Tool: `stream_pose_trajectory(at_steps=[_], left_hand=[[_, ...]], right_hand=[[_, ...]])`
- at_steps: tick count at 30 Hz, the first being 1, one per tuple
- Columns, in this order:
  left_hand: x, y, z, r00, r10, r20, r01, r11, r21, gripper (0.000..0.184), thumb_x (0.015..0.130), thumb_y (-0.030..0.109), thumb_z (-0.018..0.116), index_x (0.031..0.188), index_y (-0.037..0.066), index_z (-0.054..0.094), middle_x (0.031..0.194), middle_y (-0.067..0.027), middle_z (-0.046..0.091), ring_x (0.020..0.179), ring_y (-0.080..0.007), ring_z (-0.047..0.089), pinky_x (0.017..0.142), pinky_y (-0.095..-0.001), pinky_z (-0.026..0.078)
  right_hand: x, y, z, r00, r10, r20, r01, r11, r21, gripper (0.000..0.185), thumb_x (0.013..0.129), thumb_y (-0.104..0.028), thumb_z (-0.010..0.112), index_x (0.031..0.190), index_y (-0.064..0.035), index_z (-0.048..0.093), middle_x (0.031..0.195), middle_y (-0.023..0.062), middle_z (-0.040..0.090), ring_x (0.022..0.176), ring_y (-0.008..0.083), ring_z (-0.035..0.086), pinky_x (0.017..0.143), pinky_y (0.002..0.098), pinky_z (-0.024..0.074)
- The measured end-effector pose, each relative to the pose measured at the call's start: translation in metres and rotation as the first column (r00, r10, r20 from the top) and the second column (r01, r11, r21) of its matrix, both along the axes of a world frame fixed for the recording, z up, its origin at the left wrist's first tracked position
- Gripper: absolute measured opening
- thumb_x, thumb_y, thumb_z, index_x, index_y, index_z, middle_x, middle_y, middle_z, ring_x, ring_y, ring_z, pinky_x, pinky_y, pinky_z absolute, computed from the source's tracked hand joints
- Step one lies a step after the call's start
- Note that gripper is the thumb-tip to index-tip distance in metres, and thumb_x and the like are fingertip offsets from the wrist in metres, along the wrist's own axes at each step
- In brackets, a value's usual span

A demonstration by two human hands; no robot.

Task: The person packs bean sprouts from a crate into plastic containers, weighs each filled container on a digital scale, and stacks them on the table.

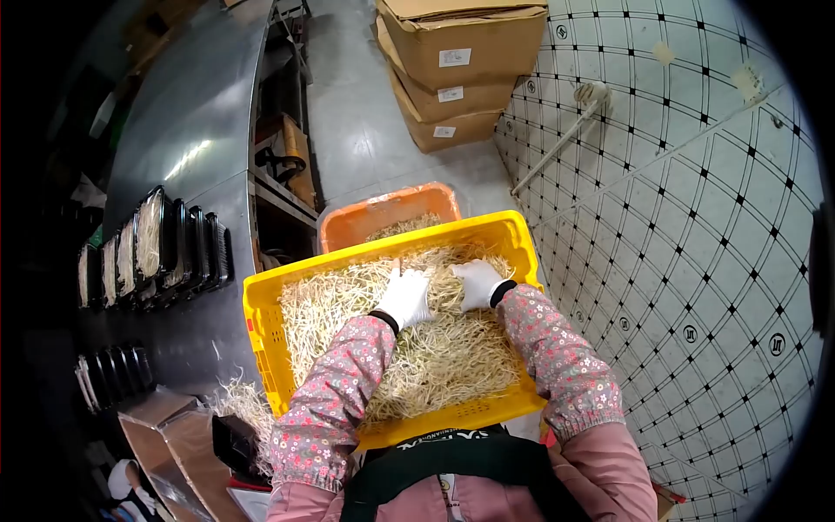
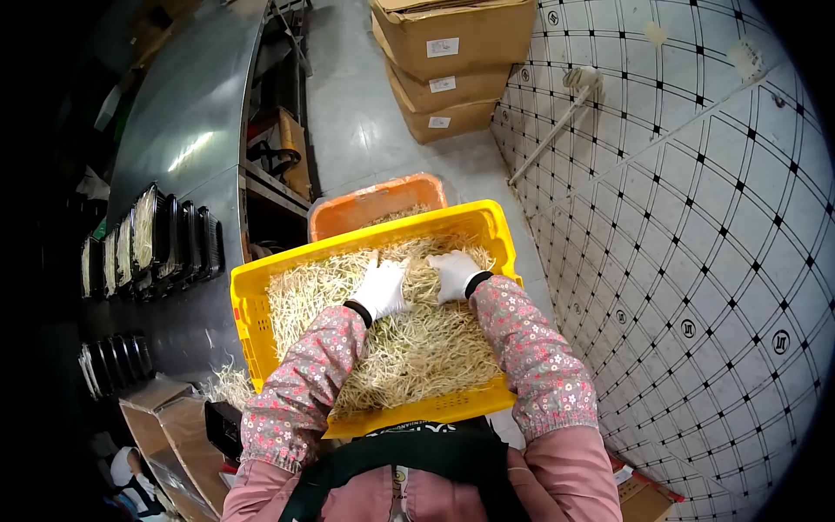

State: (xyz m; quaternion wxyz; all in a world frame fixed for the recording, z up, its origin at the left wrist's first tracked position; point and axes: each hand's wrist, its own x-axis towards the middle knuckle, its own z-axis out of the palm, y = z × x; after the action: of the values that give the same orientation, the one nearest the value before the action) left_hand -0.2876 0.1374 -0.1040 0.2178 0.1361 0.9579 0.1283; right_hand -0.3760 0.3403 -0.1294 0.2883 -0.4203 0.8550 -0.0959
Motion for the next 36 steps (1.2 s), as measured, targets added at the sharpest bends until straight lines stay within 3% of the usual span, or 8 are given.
stream_pose_trajectory(at_steps=[8, 10, 18, 22, 28, 31, 33, 36], left_hand=[[0.015, -0.005, 0.019, 0.964, 0.241, -0.113, -0.196, 0.929, 0.315, 0.07, 0.072, 0.025, 0.08, 0.135, 0.007, 0.055, 0.103, -0.0209, 0.069, 0.1, -0.0356, 0.067, 0.102, -0.0438, 0.047], [0.031, -0.021, 0.031, 0.903, 0.356, -0.239, -0.193, 0.835, 0.516, 0.068, 0.072, 0.017, 0.081, 0.134, 0.007, 0.056, 0.105, -0.0191, 0.069, 0.101, -0.0376, 0.065, 0.09, -0.043, 0.054], [0.116, -0.159, 0.048, 0.856, 0.451, -0.254, -0.311, 0.84, 0.444, 0.062, 0.08, 0.025, 0.076, 0.137, 0.007, 0.058, 0.126, -0.019, 0.064, 0.12, -0.038, 0.058, 0.105, -0.045, 0.044], [0.196, -0.167, 0.034, 0.956, 0.165, -0.241, -0.163, 0.986, 0.025, 0.093, 0.07, 0.013, 0.078, 0.154, 0.014, 0.037, 0.154, -0.0148, 0.041, 0.14, -0.0423, 0.038, 0.114, -0.0526, 0.033], [0.308, -0.095, 0.044, 0.99, 0.141, 0.012, -0.141, 0.981, 0.135, 0.07, 0.095, 0.053, 0.056, 0.155, 0.024, 0.036, 0.161, -0.0147, 0.03, 0.149, -0.0495, 0.018, 0.118, -0.063, 0.017], [0.308, -0.116, 0.074, 0.976, 0.078, 0.201, -0.141, 0.937, 0.32, 0.062, 0.095, 0.056, 0.057, 0.146, 0.022, 0.052, 0.16, -0.0134, 0.034, 0.149, -0.0485, 0.019, 0.12, -0.0594, 0.017], [0.29, -0.142, 0.09, 0.924, 0.231, 0.305, -0.349, 0.834, 0.427, 0.048, 0.096, 0.049, 0.062, 0.128, 0.015, 0.068, 0.138, -0.0146, 0.061, 0.13, -0.0349, 0.054, 0.114, -0.0467, 0.039], [0.246, -0.16, 0.091, 0.707, 0.646, 0.287, -0.701, 0.588, 0.404, 0.041, 0.096, 0.035, 0.064, 0.119, 0.002, 0.07, 0.116, -0.0196, 0.071, 0.109, -0.0244, 0.068, 0.095, -0.0351, 0.052]], right_hand=[[0.017, -0.004, 0.035, 0.981, -0.176, -0.081, 0.162, 0.975, -0.154, 0.051, 0.074, -0.019, 0.074, 0.122, -0.0071, 0.063, 0.098, 0.0168, 0.07, 0.093, 0.035, 0.068, 0.081, 0.0401, 0.0555], [0.02, -0.022, 0.07, 0.947, -0.022, -0.32, -0.052, 0.974, -0.219, 0.039, 0.072, -0.016, 0.074, 0.108, -0.0067, 0.065, 0.092, 0.0157, 0.069, 0.088, 0.0354, 0.068, 0.077, 0.0422, 0.0549], [0.119, -0.172, 0.052, 0.864, -0.091, -0.495, -0.166, 0.878, -0.45, 0.053, 0.071, -0.026, 0.076, 0.117, -0.0058, 0.06, 0.099, 0.012, 0.062, 0.097, 0.0313, 0.061, 0.089, 0.0484, 0.044], [0.202, -0.171, 0.046, 0.925, 0.113, -0.362, -0.211, 0.947, -0.241, 0.09, 0.081, -0.06, 0.067, 0.141, 0.0029, 0.045, 0.142, 0.0275, 0.046, 0.135, 0.0435, 0.04, 0.116, 0.0569, 0.0243], [0.277, -0.077, 0.052, 0.956, 0.277, 0.096, -0.248, 0.94, -0.235, 0.081, 0.095, -0.064, 0.05, 0.153, -0.0104, 0.034, 0.152, 0.0382, 0.029, 0.135, 0.0655, 0.029, 0.114, 0.0612, 0.0291], [0.238, -0.058, 0.08, 0.75, 0.402, 0.526, -0.147, 0.876, -0.459, 0.065, 0.101, -0.052, 0.051, 0.148, -0.0083, 0.046, 0.146, 0.0338, 0.043, 0.133, 0.0487, 0.046, 0.11, 0.049, 0.0411], [0.188, -0.072, 0.122, 0.614, 0.271, 0.741, -0.137, 0.961, -0.238, 0.05, 0.102, -0.045, 0.052, 0.133, -0.0071, 0.062, 0.128, 0.0234, 0.064, 0.119, 0.0339, 0.062, 0.103, 0.0416, 0.0478], [0.135, -0.111, 0.104, 0.852, -0.059, 0.52, 0.178, 0.967, -0.183, 0.045, 0.101, -0.045, 0.052, 0.12, -0.0077, 0.07, 0.115, 0.0156, 0.071, 0.109, 0.0303, 0.067, 0.099, 0.0409, 0.0501]])
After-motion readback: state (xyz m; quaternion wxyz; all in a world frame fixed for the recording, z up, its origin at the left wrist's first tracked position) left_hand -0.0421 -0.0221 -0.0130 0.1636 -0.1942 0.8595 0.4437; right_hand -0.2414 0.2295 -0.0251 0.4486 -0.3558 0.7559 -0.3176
